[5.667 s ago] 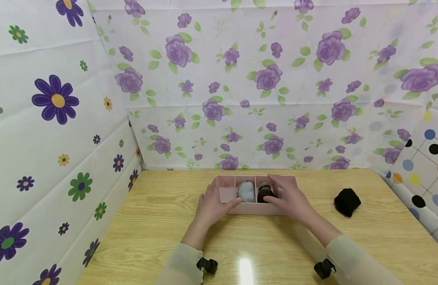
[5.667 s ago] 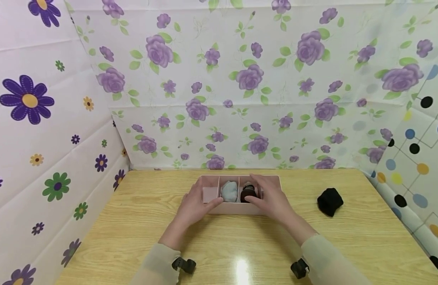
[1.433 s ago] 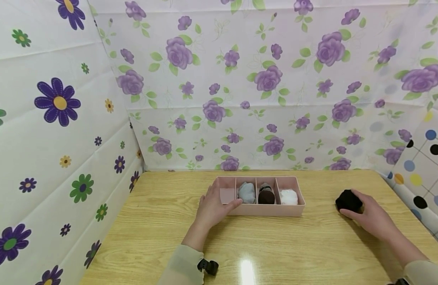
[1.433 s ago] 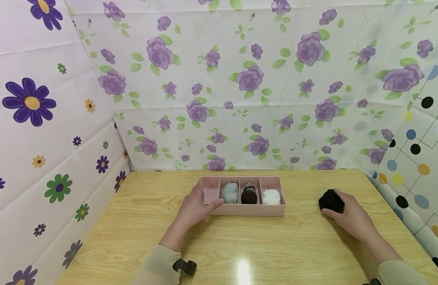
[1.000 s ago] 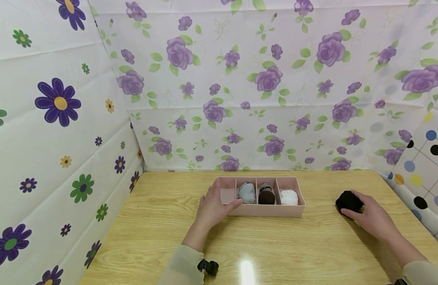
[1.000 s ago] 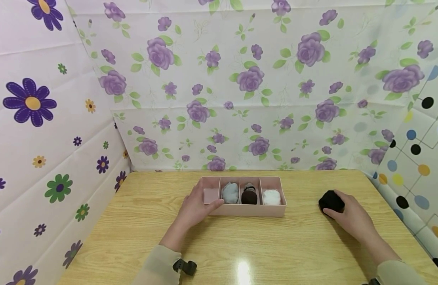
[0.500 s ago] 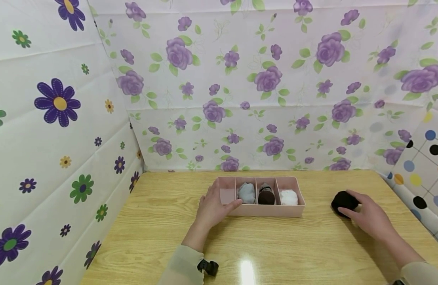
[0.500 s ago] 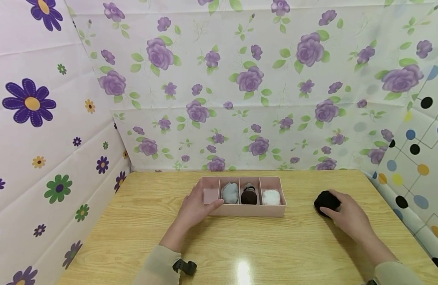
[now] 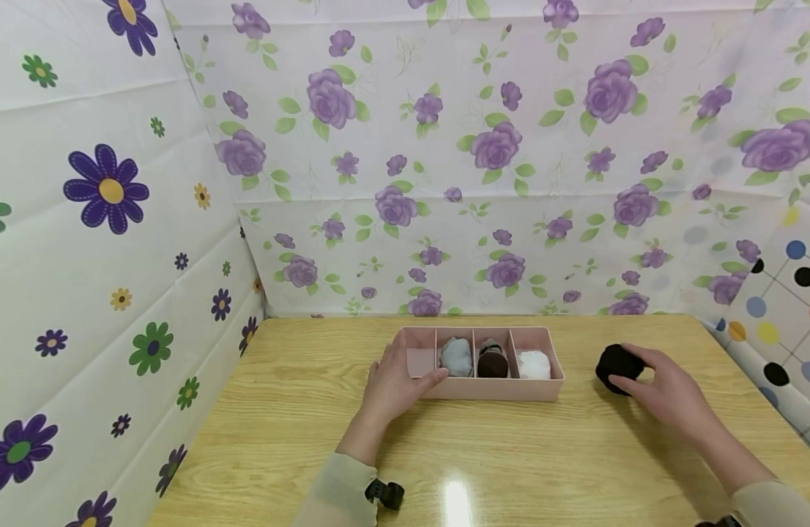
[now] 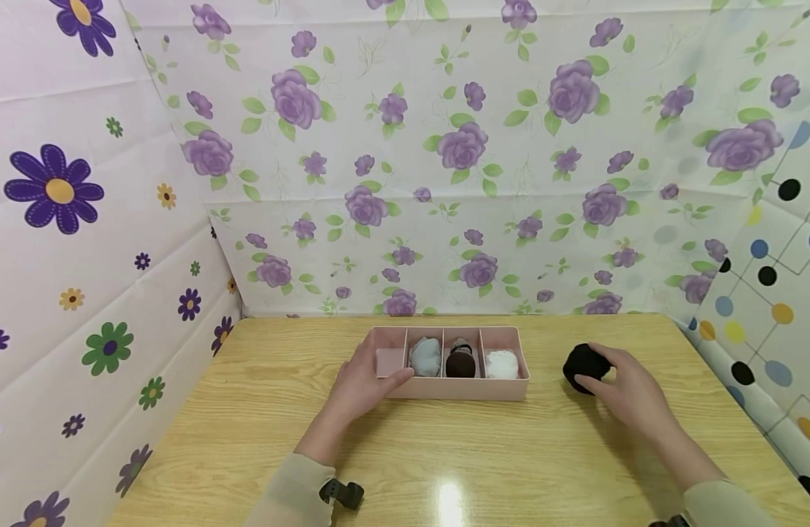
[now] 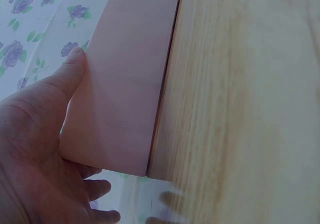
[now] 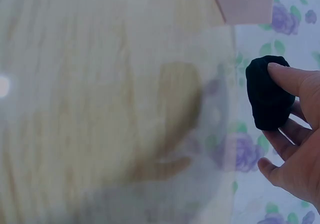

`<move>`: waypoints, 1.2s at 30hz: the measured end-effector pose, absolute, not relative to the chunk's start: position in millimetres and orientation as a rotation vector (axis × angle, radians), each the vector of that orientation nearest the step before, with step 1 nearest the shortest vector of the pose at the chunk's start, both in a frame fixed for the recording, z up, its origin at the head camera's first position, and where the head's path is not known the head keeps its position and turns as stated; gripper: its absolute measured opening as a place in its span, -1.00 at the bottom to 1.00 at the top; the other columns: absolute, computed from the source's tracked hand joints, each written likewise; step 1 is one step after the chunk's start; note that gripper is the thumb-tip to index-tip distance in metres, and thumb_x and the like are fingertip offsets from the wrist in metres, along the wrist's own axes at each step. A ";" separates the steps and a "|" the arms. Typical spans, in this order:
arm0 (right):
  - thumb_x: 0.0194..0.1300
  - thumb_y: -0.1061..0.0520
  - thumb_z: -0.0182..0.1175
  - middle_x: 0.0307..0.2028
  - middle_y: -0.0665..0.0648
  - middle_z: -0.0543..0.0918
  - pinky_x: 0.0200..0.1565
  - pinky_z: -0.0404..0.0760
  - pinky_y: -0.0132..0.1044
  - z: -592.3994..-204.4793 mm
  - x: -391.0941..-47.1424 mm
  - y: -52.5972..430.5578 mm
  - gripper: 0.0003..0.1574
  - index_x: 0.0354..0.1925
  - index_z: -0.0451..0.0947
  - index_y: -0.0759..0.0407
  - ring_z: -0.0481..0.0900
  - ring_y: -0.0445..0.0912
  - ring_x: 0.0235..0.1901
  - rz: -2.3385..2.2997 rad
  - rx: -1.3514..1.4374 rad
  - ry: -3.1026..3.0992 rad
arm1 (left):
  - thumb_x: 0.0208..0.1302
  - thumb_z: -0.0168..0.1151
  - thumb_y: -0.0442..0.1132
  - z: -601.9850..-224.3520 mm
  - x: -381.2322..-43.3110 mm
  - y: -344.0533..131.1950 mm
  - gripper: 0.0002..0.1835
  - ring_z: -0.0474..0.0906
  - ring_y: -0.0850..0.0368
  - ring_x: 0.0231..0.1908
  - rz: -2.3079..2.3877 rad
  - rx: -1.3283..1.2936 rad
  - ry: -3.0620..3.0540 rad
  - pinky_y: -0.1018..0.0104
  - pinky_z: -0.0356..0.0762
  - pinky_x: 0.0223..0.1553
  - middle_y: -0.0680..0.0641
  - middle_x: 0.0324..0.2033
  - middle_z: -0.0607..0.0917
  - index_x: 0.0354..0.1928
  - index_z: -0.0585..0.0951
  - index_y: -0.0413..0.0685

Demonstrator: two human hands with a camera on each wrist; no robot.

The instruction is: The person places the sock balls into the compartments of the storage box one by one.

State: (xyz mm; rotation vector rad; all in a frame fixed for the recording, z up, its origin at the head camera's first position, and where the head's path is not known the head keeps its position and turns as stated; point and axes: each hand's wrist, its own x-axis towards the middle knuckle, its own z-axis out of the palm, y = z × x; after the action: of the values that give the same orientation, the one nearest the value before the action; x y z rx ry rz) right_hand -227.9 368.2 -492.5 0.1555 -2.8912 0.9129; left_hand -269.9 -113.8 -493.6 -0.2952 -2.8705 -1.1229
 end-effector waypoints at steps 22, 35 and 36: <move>0.53 -0.06 0.48 0.47 0.52 0.46 0.30 0.44 0.52 -455.9 -234.9 293.3 -0.01 0.64 0.32 0.35 0.38 0.50 0.45 1.035 0.345 -2.758 | 0.33 0.42 0.49 -494.9 -269.4 -113.9 0.35 0.06 -0.33 0.69 -1.133 -0.302 -2.862 -0.50 -0.06 0.60 -0.23 0.73 0.14 0.80 -0.03 -0.15; 0.50 0.01 0.51 0.48 0.45 0.48 0.35 0.44 0.49 -446.1 -250.1 246.3 -0.06 0.64 0.37 0.26 0.41 0.43 0.46 1.096 0.448 -2.709 | 0.33 0.39 0.52 -495.4 -272.1 -113.7 0.36 0.06 -0.32 0.69 -1.112 -0.292 -2.875 -0.48 -0.05 0.60 -0.23 0.73 0.14 0.80 -0.04 -0.15; 0.50 0.02 0.51 0.49 0.44 0.48 0.36 0.43 0.49 -446.1 -251.3 242.6 -0.06 0.64 0.37 0.26 0.41 0.42 0.47 1.107 0.456 -2.707 | 0.33 0.39 0.52 -494.6 -271.7 -113.6 0.36 0.06 -0.32 0.69 -1.111 -0.290 -2.876 -0.48 -0.05 0.60 -0.23 0.73 0.14 0.80 -0.04 -0.15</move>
State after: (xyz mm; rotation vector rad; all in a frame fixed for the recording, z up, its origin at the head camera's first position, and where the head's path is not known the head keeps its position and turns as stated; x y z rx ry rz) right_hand -251.3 242.6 -446.1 0.4561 -2.7068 1.1070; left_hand -271.7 -113.6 -494.6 -0.2898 -2.8760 -1.1115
